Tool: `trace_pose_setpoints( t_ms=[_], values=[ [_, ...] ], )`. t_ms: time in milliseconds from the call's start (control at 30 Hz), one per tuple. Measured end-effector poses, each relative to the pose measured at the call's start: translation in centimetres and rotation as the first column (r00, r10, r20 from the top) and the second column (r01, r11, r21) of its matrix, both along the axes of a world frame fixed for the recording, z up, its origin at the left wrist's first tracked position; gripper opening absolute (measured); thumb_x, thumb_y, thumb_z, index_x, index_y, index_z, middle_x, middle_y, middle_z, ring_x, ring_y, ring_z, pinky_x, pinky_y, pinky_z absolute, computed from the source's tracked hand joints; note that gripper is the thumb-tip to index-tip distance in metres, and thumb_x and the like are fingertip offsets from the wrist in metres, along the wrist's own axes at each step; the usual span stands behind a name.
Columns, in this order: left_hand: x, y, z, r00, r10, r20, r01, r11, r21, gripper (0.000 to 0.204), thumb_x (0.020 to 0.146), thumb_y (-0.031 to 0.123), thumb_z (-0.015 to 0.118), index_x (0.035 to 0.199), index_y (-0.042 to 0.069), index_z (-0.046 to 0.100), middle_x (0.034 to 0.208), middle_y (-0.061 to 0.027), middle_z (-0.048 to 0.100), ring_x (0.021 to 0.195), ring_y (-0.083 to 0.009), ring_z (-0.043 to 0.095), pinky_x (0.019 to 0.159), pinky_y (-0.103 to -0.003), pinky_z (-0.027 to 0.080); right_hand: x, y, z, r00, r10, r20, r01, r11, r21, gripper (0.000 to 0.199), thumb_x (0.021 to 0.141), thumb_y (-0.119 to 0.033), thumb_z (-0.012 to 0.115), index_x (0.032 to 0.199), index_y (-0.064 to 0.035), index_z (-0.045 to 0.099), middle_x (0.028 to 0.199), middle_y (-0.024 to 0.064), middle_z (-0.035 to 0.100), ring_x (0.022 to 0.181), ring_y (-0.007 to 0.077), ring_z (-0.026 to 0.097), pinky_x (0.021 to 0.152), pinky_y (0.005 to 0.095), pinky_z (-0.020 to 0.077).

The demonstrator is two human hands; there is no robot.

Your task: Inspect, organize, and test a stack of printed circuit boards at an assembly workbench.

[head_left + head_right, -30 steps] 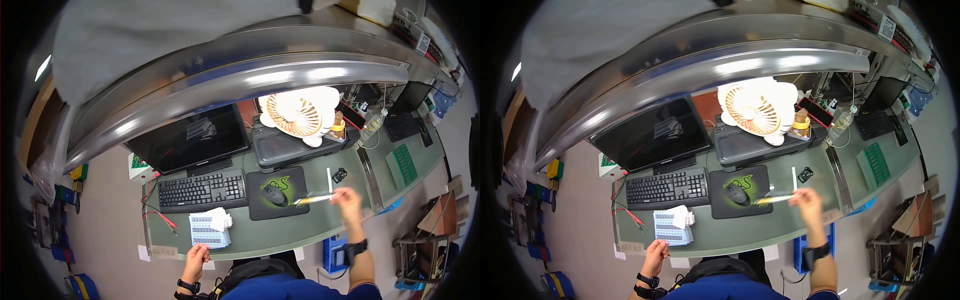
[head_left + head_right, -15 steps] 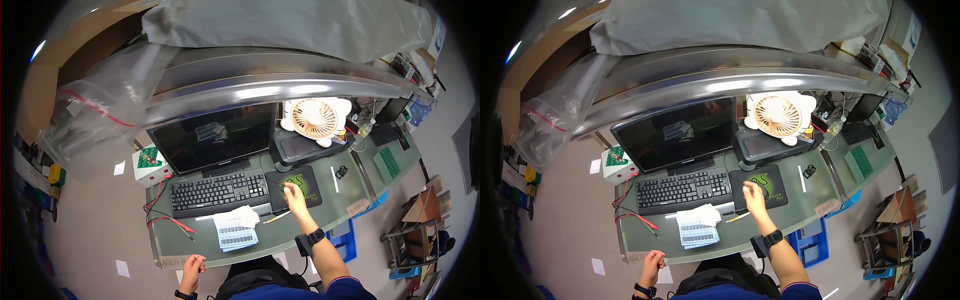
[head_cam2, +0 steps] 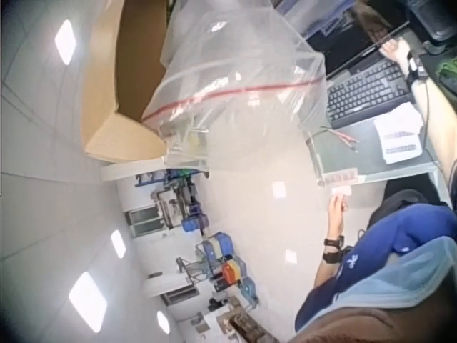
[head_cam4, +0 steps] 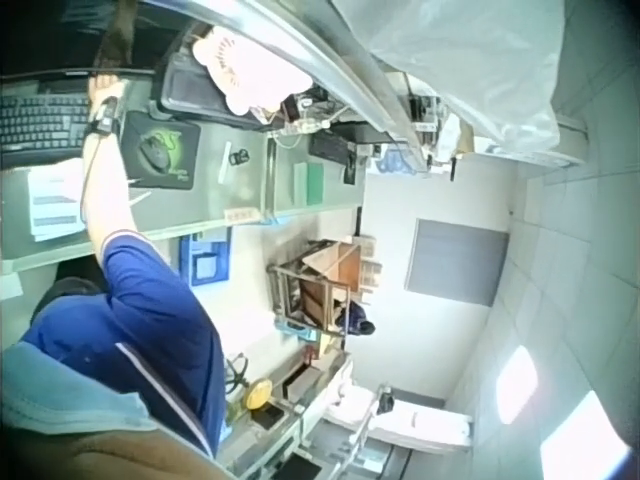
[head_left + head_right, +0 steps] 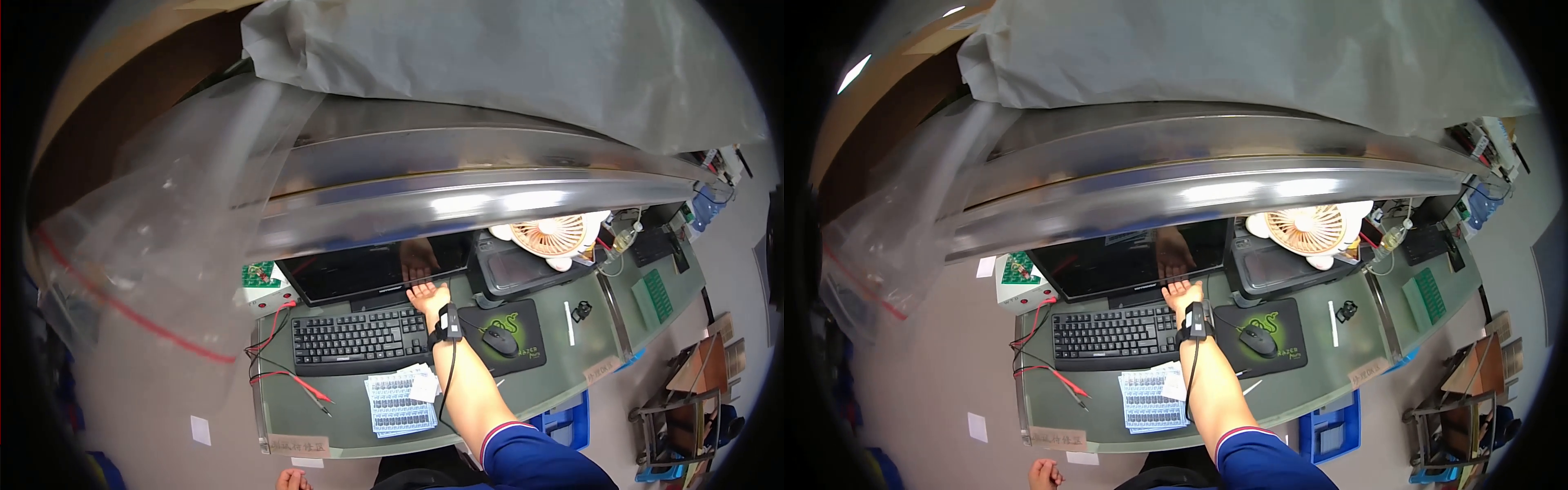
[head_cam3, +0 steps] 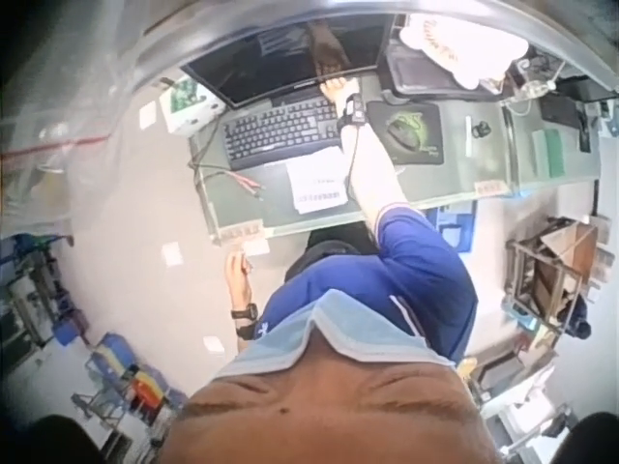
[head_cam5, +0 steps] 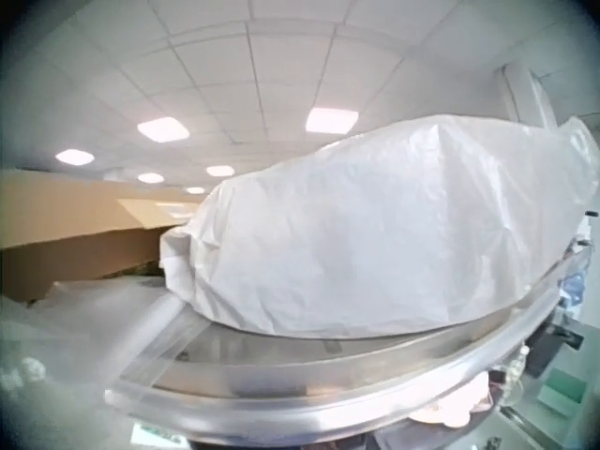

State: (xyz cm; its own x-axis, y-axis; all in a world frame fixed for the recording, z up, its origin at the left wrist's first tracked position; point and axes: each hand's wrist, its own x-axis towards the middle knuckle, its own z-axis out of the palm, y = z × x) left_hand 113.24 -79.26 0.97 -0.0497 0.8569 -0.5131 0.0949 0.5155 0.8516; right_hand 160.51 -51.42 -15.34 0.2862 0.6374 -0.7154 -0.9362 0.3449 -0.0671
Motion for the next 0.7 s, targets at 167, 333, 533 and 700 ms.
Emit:
trace_pose_setpoints(
  t_ms=[167, 333, 533, 700],
  values=[
    [0.7, -1.4, 0.7, 0.995, 0.050, -0.082, -0.050, 0.999, 0.003, 0.019, 0.101, 0.018, 0.052, 0.089, 0.005, 0.061, 0.067, 0.0016, 0.045, 0.062, -0.0091, 0.042, 0.061, -0.025, 0.036, 0.5, 4.0, -4.3, 0.982, -0.052, 0.182, 0.045, 0.998, 0.044, 0.052, 0.100, -0.045, 0.033, 0.134, -0.0100, 0.051, 0.132, 0.0094, 0.060, 0.119, 0.0314, 0.059, 0.102, 0.0523, 0.0454],
    [1.6, -1.7, 1.2, 0.995, 0.097, -0.028, -0.098, 0.995, -0.027, 0.018, 0.101, 0.019, 0.053, 0.091, 0.006, 0.059, 0.069, 0.0018, 0.045, 0.064, -0.0093, 0.042, 0.062, -0.026, 0.037, 0.2, 4.5, -6.3, 0.791, 0.167, 0.588, -0.016, 0.967, -0.254, 0.043, 0.102, -0.035, 0.040, 0.138, -0.0120, 0.048, 0.136, 0.0070, 0.059, 0.123, 0.0297, 0.057, 0.106, 0.0506, 0.0400],
    [2.0, -1.8, 2.0, 0.994, 0.112, -0.009, -0.112, 0.994, 0.005, 0.019, 0.102, 0.019, 0.052, 0.089, 0.006, 0.059, 0.070, 0.0019, 0.045, 0.065, -0.0096, 0.042, 0.063, -0.026, 0.038, 1.4, 5.6, -6.7, 0.974, -0.212, -0.076, 0.208, 0.977, -0.054, 0.044, 0.106, -0.045, 0.036, 0.127, -0.0139, 0.058, 0.127, -0.0002, 0.062, 0.117, 0.0205, 0.058, 0.101, 0.0364, 0.0462],
    [0.5, -0.8, 5.5, 0.976, -0.060, -0.207, 0.084, 0.990, 0.112, 0.022, 0.102, 0.025, 0.053, 0.095, 0.005, 0.058, 0.079, -0.0022, 0.053, 0.073, -0.0122, 0.050, 0.067, -0.027, 0.041, 1.1, 4.2, -6.2, 0.977, -0.209, -0.038, 0.212, 0.974, 0.086, 0.049, 0.105, -0.049, 0.034, 0.120, -0.0102, 0.059, 0.119, 0.0056, 0.066, 0.106, 0.0208, 0.064, 0.093, 0.0402, 0.0521]
  ],
)
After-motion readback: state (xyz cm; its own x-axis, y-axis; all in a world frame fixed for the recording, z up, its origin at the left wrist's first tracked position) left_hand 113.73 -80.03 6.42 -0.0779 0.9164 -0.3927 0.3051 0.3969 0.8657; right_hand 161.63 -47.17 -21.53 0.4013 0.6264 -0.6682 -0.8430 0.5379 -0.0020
